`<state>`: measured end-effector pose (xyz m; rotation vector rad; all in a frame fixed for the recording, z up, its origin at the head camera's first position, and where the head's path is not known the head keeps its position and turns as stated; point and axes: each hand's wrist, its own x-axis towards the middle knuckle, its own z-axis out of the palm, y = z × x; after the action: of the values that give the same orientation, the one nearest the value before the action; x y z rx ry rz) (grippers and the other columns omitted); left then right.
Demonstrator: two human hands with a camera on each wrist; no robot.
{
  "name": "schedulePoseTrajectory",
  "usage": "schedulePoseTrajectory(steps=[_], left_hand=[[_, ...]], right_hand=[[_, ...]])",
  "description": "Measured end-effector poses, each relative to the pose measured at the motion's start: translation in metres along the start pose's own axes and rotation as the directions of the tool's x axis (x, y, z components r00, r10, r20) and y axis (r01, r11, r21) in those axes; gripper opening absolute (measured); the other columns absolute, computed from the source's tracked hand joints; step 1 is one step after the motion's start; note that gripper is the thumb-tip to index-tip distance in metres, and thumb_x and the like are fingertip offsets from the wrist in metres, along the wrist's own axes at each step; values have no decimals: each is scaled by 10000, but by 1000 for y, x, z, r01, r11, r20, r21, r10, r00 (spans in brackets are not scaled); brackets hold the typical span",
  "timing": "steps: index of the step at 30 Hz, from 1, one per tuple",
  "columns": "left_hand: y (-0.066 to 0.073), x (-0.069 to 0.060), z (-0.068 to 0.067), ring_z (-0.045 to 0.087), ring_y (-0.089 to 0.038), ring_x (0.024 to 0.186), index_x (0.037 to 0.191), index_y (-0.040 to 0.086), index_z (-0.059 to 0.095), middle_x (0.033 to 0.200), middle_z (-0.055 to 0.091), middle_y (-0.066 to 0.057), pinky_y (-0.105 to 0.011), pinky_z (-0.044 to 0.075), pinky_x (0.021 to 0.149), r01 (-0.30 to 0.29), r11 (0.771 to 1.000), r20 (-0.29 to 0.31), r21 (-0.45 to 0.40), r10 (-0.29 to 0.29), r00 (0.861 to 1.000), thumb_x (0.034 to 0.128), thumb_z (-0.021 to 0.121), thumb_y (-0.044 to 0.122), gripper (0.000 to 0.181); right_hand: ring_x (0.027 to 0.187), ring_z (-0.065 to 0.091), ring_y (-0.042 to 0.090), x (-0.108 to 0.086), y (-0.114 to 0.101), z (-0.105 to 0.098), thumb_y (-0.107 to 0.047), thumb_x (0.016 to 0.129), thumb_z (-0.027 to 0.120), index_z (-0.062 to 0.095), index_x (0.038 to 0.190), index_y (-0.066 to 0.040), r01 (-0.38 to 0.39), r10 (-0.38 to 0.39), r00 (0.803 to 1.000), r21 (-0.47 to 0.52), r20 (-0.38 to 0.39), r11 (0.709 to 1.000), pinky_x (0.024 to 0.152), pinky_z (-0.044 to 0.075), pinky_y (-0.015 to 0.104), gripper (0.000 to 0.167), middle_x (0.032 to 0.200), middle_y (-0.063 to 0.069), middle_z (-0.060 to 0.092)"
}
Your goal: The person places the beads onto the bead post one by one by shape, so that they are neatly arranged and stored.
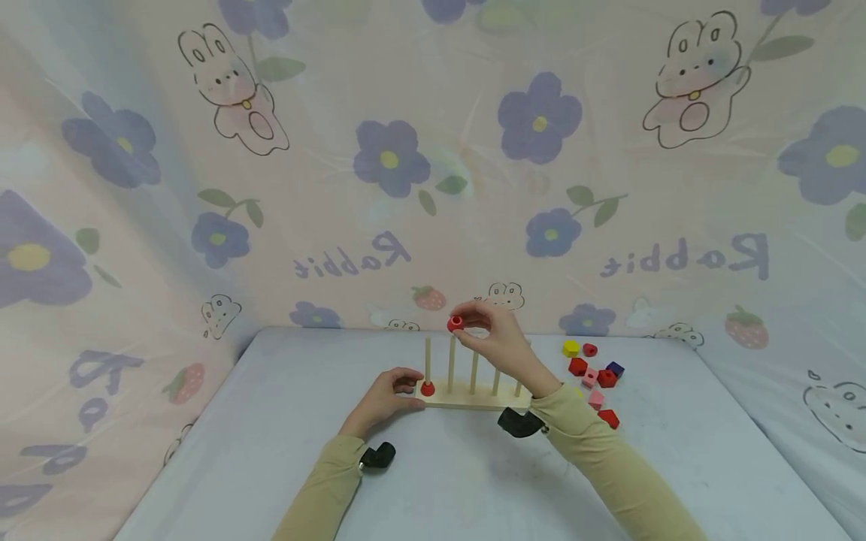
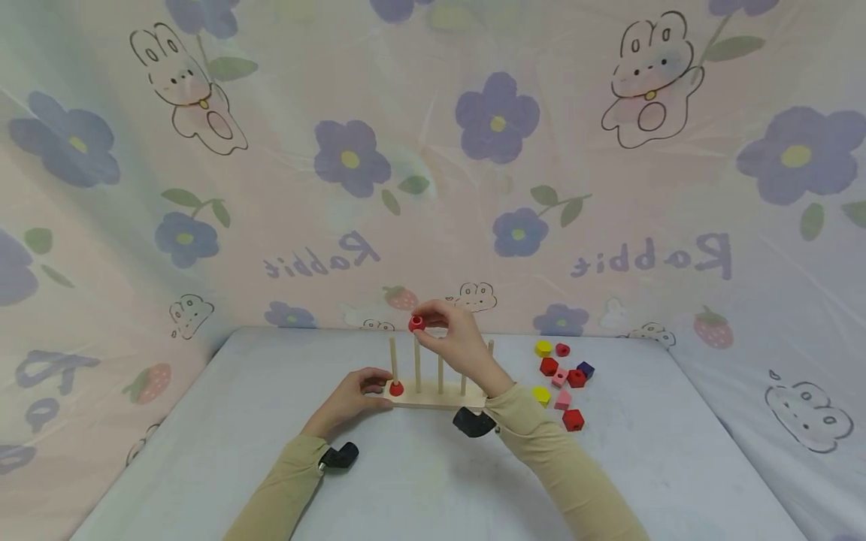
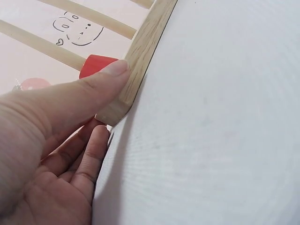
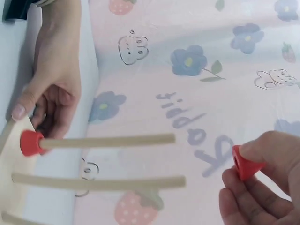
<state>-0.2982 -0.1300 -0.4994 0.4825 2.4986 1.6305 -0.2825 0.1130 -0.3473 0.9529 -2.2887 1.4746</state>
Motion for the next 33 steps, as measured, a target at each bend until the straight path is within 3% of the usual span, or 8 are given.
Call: schedulePoseTrajectory(steps=[8, 13, 21, 24, 29, 33], left_hand=[[1, 1, 1, 586, -197, 1000, 1183, 72, 622, 1168, 607, -59, -372, 480, 910, 0, 1000, 2, 18, 0, 1000, 730, 842, 149, 510], [1, 3, 2, 591, -212, 998, 1188, 45, 614, 1170, 610, -78, -373, 486, 901, -28, 1000, 8, 7, 28, 1000, 733, 837, 122, 511], [1, 4, 2, 600, -215, 1013, 1194, 59, 614, 1172, 612, -70, -378, 483, 915, -25, 1000, 4, 11, 25, 1000, 740, 835, 143, 512], [0, 4, 1, 595, -211, 1013, 1196, 62, 612, 1173, 609, -64, -375, 483, 914, -17, 1000, 1, 19, 17, 1000, 738, 837, 151, 518], [-1, 3, 1, 585, -198, 1007, 1199, 75, 611, 1171, 602, -52, -368, 484, 907, -1, 1000, -3, 25, 2, 1000, 741, 837, 175, 520], [-3, 3, 1, 590, -205, 998, 1195, 54, 610, 1169, 605, -70, -375, 487, 900, -21, 1000, -1, 22, 21, 1000, 745, 833, 161, 514]], right_hand=[[928, 633, 379, 2, -26, 28, 124, 819, 668, 594, 1074, 114, 77, -77, 997, 22, -6, 997, 855, 504, 493, 266, 1011, 240, 634], [913, 632, 396, 2, -20, 40, 151, 806, 661, 594, 1057, 114, 74, -73, 997, 30, -29, 997, 833, 507, 515, 262, 992, 249, 640], [856, 637, 413, 3, -11, 53, 175, 801, 646, 583, 1033, 138, 73, -70, 996, 56, -61, 996, 775, 526, 523, 243, 979, 271, 620], [846, 637, 417, 1, -11, 57, 165, 806, 650, 573, 1021, 125, 33, -26, 996, 80, -80, 996, 772, 530, 517, 232, 975, 285, 612], [872, 632, 389, -9, -2, 68, 97, 825, 679, 481, 1107, 87, -121, 132, 985, 95, -108, 988, 797, 530, 481, 345, 1004, 274, 600], [894, 629, 291, -20, 36, 86, 0, 834, 720, 443, 1160, 34, -207, 221, 965, 110, -142, 972, 805, 534, 393, 429, 1009, 175, 616]])
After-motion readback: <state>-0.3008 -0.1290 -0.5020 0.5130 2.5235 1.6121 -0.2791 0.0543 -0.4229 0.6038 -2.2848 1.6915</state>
